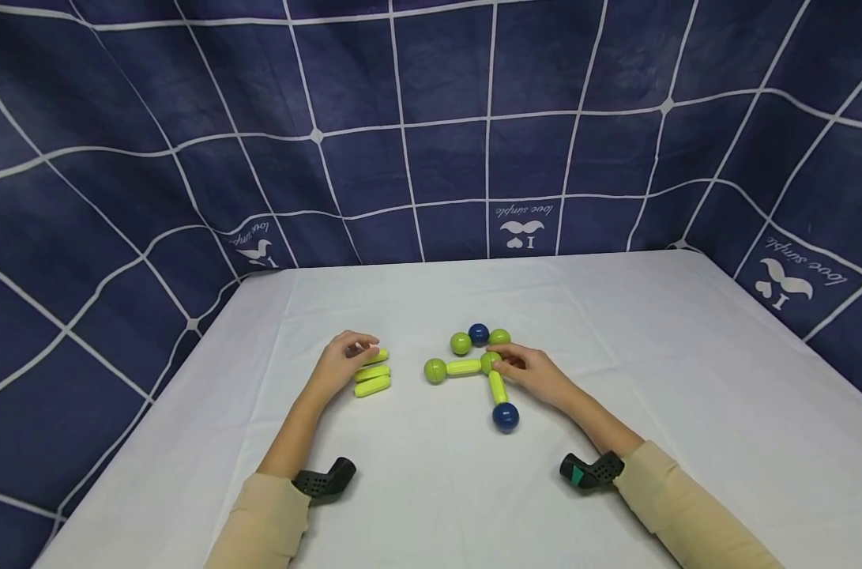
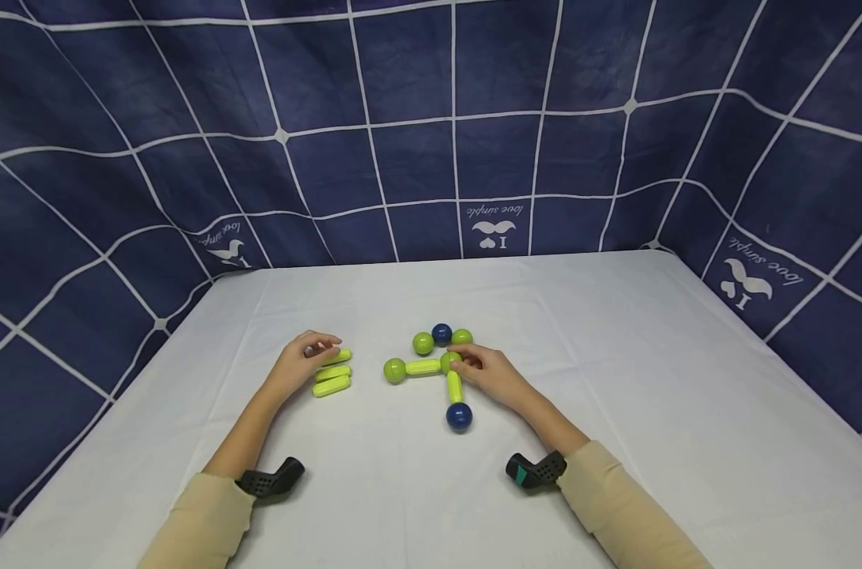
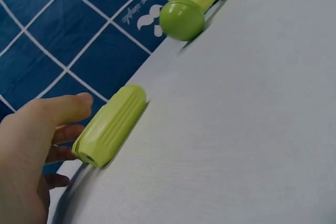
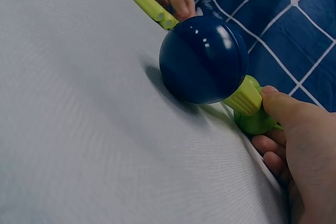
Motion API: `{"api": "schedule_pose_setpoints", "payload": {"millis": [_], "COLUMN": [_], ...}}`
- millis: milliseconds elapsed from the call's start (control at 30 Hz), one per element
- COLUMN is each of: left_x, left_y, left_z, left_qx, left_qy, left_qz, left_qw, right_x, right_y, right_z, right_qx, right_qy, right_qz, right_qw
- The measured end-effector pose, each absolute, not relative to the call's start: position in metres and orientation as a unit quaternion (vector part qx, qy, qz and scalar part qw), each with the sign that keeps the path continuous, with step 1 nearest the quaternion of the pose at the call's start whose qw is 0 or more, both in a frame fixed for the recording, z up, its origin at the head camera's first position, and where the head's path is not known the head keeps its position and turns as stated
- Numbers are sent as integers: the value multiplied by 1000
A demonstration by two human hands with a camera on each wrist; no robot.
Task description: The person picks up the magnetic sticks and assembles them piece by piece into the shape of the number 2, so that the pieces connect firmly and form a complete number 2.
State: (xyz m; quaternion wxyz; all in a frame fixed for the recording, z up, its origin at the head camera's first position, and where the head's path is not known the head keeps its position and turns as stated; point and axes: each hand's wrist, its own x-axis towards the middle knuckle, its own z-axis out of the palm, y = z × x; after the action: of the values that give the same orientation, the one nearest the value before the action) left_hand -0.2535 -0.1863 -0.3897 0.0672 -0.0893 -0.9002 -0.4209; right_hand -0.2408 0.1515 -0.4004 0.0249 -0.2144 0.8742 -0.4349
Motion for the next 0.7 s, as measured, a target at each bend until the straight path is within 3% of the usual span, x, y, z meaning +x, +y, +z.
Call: {"api": "schedule_pose_setpoints", "payload": {"millis": [200,567,700], "left_x": [-256,-259,-257], "left_y": [-191,-187,-184], "left_z": [-400,-402,-400], "left_qx": [-72,-49,-45], "left_qy": [-909,-918,-905], "left_qz": [-408,-391,-418], "left_qw": [35,41,65], "right_x": [-242,-239,-241], "right_y": [152,150,150], "right_z": [-404,-400,-401], "right_qx": [-211,-207,-210], "right_qy": [874,872,871], "right_qz": [-437,-443,-443], "right_qw": [29,28,31]}}
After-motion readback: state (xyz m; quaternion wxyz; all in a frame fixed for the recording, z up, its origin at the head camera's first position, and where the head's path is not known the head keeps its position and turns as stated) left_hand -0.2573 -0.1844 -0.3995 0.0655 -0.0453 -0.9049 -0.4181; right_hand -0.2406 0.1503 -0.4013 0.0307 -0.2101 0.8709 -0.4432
